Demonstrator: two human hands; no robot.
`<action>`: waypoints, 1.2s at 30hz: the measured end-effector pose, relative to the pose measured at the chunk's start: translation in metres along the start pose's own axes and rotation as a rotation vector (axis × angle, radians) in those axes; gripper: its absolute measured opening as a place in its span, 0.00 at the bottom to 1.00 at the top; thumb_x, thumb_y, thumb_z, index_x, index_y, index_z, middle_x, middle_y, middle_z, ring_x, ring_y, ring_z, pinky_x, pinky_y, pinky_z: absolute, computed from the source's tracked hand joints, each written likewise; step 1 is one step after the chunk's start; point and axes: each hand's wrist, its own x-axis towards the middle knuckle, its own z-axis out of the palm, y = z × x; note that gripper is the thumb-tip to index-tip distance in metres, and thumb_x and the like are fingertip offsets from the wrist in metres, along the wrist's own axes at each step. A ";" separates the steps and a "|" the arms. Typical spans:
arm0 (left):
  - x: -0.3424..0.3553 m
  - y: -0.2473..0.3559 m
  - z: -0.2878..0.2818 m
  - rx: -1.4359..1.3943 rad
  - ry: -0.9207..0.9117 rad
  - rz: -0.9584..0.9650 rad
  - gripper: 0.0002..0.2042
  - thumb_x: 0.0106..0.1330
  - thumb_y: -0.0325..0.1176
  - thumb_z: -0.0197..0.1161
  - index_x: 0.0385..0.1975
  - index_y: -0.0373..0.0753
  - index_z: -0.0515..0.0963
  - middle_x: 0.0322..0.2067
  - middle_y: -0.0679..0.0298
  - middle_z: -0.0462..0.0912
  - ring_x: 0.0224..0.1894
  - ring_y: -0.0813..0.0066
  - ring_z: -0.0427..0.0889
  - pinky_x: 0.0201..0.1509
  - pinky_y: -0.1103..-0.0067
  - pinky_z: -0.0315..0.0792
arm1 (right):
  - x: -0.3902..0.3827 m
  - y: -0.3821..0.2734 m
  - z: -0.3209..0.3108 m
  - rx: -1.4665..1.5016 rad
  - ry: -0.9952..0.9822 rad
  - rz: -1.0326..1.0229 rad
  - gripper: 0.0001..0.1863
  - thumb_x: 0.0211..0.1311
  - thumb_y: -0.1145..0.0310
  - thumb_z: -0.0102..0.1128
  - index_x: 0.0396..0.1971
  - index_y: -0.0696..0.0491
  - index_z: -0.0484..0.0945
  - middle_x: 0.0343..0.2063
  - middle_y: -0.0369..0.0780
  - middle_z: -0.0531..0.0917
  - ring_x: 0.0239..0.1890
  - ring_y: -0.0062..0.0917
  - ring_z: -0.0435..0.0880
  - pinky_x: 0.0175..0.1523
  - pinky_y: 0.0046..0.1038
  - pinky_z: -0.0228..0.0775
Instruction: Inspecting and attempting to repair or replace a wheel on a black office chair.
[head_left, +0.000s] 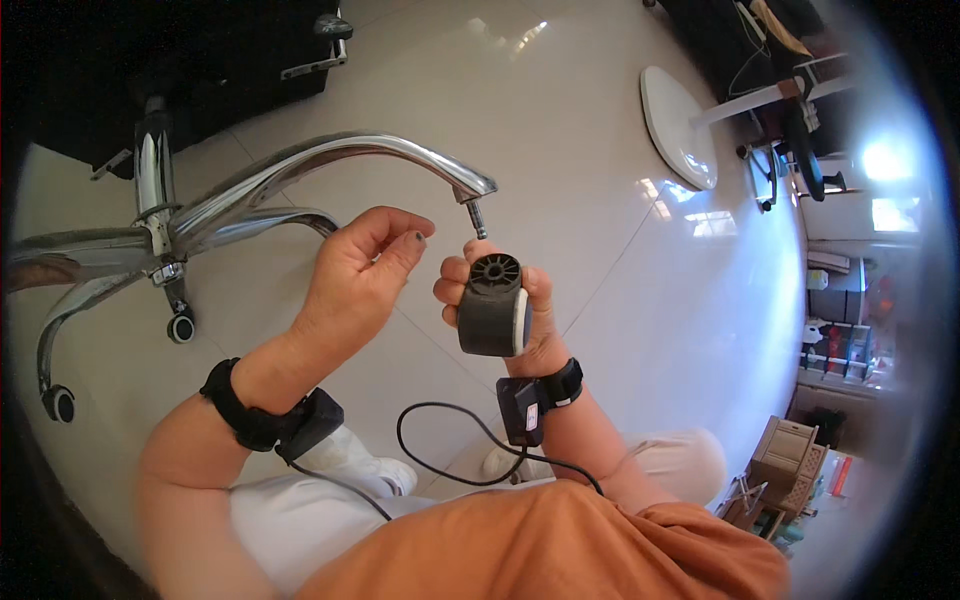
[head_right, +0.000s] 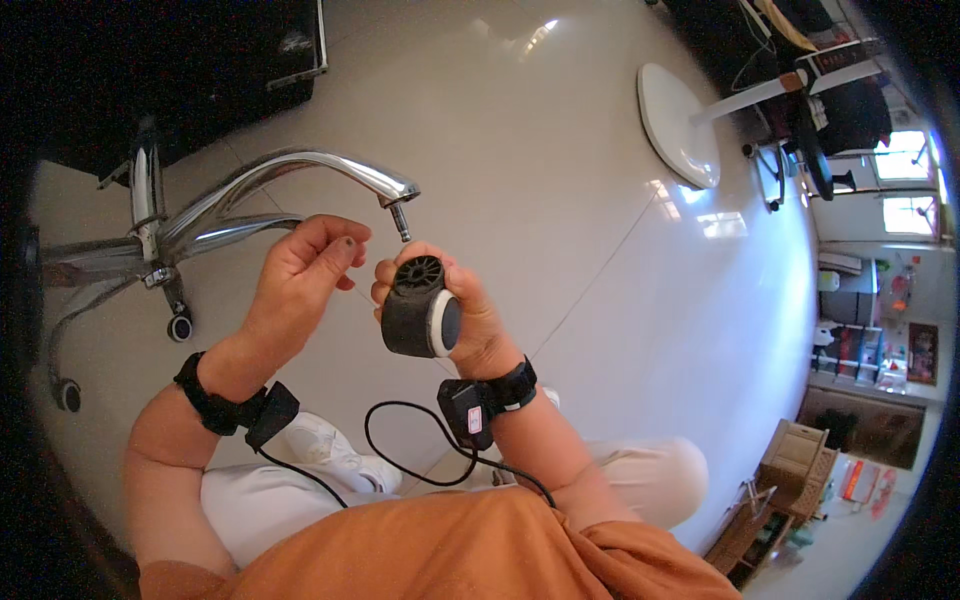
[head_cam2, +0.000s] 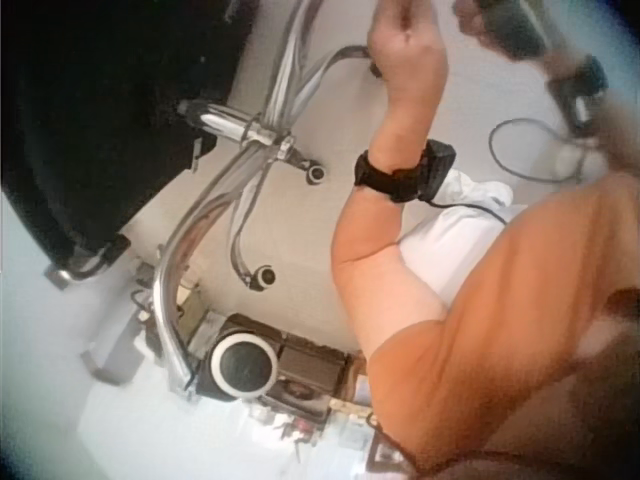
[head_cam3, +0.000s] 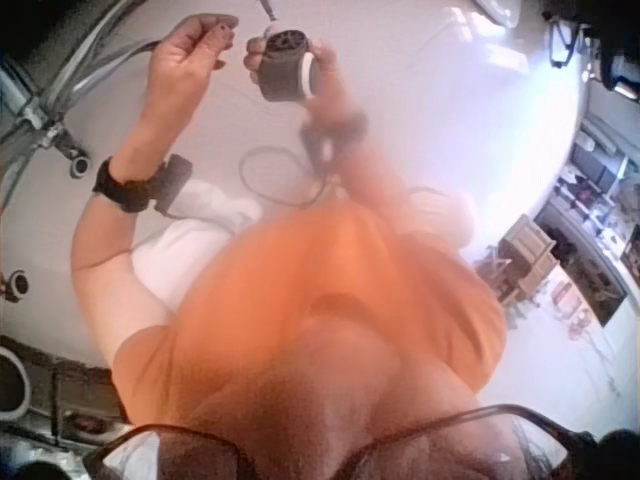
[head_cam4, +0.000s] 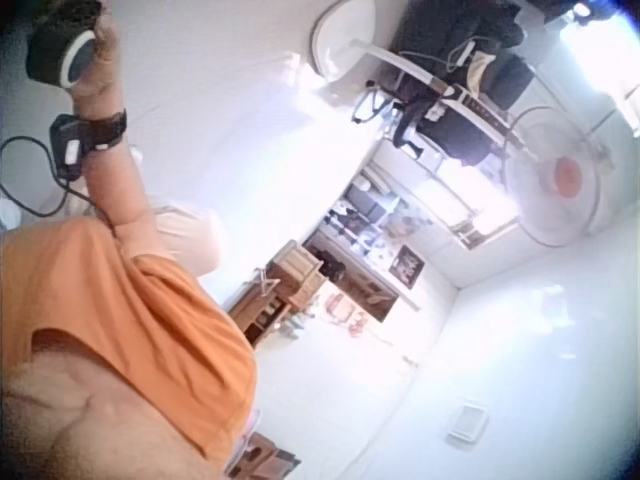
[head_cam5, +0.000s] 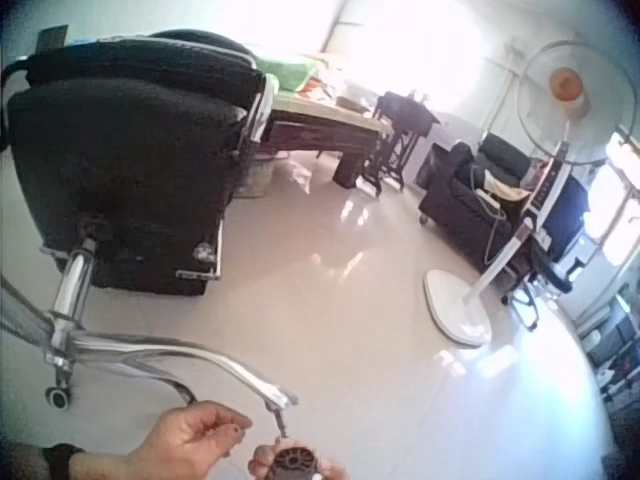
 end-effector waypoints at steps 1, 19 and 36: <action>0.000 -0.001 0.000 0.009 -0.010 -0.010 0.09 0.67 0.33 0.50 0.40 0.39 0.75 0.33 0.71 0.75 0.36 0.84 0.72 0.38 0.83 0.68 | -0.001 -0.001 -0.003 -0.056 -0.041 -0.039 0.20 0.50 0.58 0.60 0.40 0.54 0.72 0.38 0.43 0.73 0.41 0.34 0.73 0.46 0.34 0.70; -0.010 -0.008 0.003 0.096 0.038 0.073 0.07 0.65 0.30 0.54 0.40 0.37 0.75 0.31 0.69 0.77 0.34 0.85 0.74 0.37 0.85 0.69 | 0.000 -0.027 -0.036 -0.304 -0.191 -0.164 0.25 0.42 0.69 0.68 0.44 0.54 0.70 0.40 0.49 0.79 0.45 0.37 0.79 0.52 0.36 0.71; -0.009 0.006 -0.018 0.428 0.133 0.295 0.07 0.64 0.28 0.55 0.40 0.35 0.74 0.32 0.68 0.76 0.33 0.84 0.73 0.36 0.86 0.68 | -0.011 -0.019 -0.118 -1.456 0.906 0.096 0.13 0.39 0.70 0.65 0.26 0.57 0.74 0.26 0.41 0.80 0.30 0.29 0.79 0.33 0.28 0.71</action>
